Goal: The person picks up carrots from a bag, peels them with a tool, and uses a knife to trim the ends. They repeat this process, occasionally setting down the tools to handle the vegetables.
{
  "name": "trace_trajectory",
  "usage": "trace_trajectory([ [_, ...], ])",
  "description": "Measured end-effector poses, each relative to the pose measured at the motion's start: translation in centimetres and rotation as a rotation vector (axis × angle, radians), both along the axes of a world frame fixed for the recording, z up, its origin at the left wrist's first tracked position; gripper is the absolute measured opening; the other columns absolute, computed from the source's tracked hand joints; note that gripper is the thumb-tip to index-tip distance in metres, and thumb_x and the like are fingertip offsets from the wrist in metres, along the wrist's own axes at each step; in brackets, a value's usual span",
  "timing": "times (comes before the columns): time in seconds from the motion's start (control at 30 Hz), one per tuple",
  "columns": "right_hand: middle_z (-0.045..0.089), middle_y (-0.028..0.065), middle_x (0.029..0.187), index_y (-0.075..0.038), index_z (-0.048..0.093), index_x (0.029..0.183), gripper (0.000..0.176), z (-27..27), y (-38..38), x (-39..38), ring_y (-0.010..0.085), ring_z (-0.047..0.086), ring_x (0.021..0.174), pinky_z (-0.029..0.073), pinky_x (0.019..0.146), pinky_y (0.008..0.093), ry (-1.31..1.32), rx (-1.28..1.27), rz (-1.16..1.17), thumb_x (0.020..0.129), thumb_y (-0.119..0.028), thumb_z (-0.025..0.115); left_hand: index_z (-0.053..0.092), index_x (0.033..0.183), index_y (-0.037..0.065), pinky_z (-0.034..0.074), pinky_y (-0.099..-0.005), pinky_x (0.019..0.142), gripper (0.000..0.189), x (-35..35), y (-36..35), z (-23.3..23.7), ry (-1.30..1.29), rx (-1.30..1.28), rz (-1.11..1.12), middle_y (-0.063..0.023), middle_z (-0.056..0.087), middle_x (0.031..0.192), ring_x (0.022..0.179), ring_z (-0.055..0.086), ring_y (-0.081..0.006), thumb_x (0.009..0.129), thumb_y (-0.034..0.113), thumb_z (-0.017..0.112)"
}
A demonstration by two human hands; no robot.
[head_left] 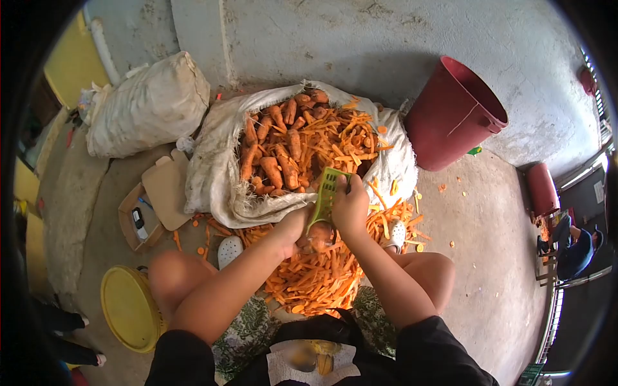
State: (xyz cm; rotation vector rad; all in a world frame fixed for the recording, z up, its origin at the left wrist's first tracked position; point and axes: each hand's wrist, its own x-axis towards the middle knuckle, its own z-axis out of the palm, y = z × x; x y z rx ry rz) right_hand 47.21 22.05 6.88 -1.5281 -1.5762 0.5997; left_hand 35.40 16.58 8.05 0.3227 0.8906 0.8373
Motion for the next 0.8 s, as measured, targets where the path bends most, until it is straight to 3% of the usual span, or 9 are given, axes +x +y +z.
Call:
trace_trajectory([
  [0.03,0.051,0.0153,0.063,0.002,0.048,0.081,0.025,-1.3,1.2,0.8,0.0187,0.046,0.054,0.037,0.049,0.0333,-0.035,0.068,-0.050,0.091,-0.021,0.045,0.048,0.108,0.006,0.052,-0.0301,0.066,0.031,0.1,-0.4,1.4,0.081,0.020,-0.102,-0.0076,0.060,0.092,0.079,0.061,-0.0159,0.094,0.026,0.029],
  [0.1,0.057,0.0212,0.069,0.003,0.049,0.081,0.029,-1.6,4.9,3.9,0.0337,0.054,0.056,0.042,0.052,0.0399,0.065,-0.005,-0.264,0.090,-0.024,0.044,0.051,0.106,0.005,0.051,-0.0295,0.068,0.031,0.3,-1.1,0.0,0.118,0.063,-0.291,-0.0077,0.059,0.095,0.080,0.061,-0.0152,0.093,0.029,0.036],
  [0.2,0.056,0.0179,0.067,0.003,0.049,0.081,0.030,-1.6,7.2,6.9,0.0273,0.054,0.054,0.041,0.050,0.0375,0.034,-0.032,-0.375,0.091,-0.024,0.042,0.047,0.112,0.001,0.050,-0.0326,0.072,0.040,0.6,-2.2,1.6,0.154,0.075,-0.317,-0.0102,0.058,0.099,0.085,0.060,-0.0173,0.092,0.035,0.040],
  [0.3,0.048,0.0068,0.060,0.002,0.048,0.078,0.029,0.2,5.5,5.3,0.0119,0.042,0.049,0.036,0.044,0.0303,0.423,-0.140,-0.222,0.093,-0.023,0.040,0.046,0.113,0.002,0.051,-0.0334,0.073,0.039,-0.7,-1.2,1.0,0.016,-0.006,-0.216,-0.0098,0.058,0.100,0.085,0.060,-0.0179,0.092,0.034,0.039],
  [0.43,0.052,0.0030,0.064,-0.001,0.050,0.085,0.023,3.9,-0.6,0.6,0.0081,0.045,0.053,0.039,0.048,0.0248,0.402,-0.191,0.064,0.091,-0.023,0.045,0.045,0.114,0.005,0.052,-0.0353,0.073,0.036,-1.2,-0.3,0.3,-0.088,-0.020,-0.079,-0.0102,0.058,0.098,0.086,0.061,-0.0209,0.092,0.032,0.037],
  [0.5,0.050,0.0105,0.061,0.000,0.043,0.075,0.025,2.5,-1.5,-0.4,0.0160,0.047,0.053,0.037,0.046,0.0321,0.393,-0.103,0.151,0.091,-0.019,0.045,0.046,0.114,0.006,0.052,-0.0364,0.073,0.034,-1.0,-0.3,0.3,-0.191,-0.031,-0.057,-0.0100,0.058,0.097,0.086,0.061,-0.0219,0.093,0.030,0.033],
  [0.63,0.049,0.0071,0.060,0.001,0.049,0.082,0.022,3.0,-2.5,-0.6,0.0124,0.044,0.053,0.037,0.048,0.0286,0.140,-0.036,0.136,0.090,-0.019,0.047,0.045,0.112,0.003,0.052,-0.0373,0.072,0.034,-0.6,-0.4,-0.5,-0.128,-0.069,-0.024,-0.0115,0.058,0.095,0.083,0.061,-0.0221,0.094,0.027,0.029],
  [0.7,0.052,0.0158,0.063,0.001,0.047,0.079,0.020,2.1,-1.7,-0.4,0.0260,0.050,0.051,0.037,0.048,0.0345,0.066,0.106,0.060,0.089,-0.016,0.047,0.045,0.111,0.002,0.053,-0.0375,0.071,0.034,-0.6,-0.5,-0.6,-0.075,-0.051,-0.040,-0.0126,0.058,0.094,0.080,0.061,-0.0223,0.094,0.026,0.029],
  [0.8,0.053,0.0142,0.061,0.002,0.049,0.080,0.023,0.0,3.7,3.2,0.0228,0.049,0.049,0.038,0.047,0.0343,0.158,0.016,-0.191,0.090,-0.018,0.045,0.045,0.107,-0.002,0.053,-0.0360,0.066,0.036,-0.1,-1.6,1.0,0.039,0.003,-0.287,-0.0159,0.058,0.089,0.073,0.062,-0.0221,0.094,0.028,0.030],
])
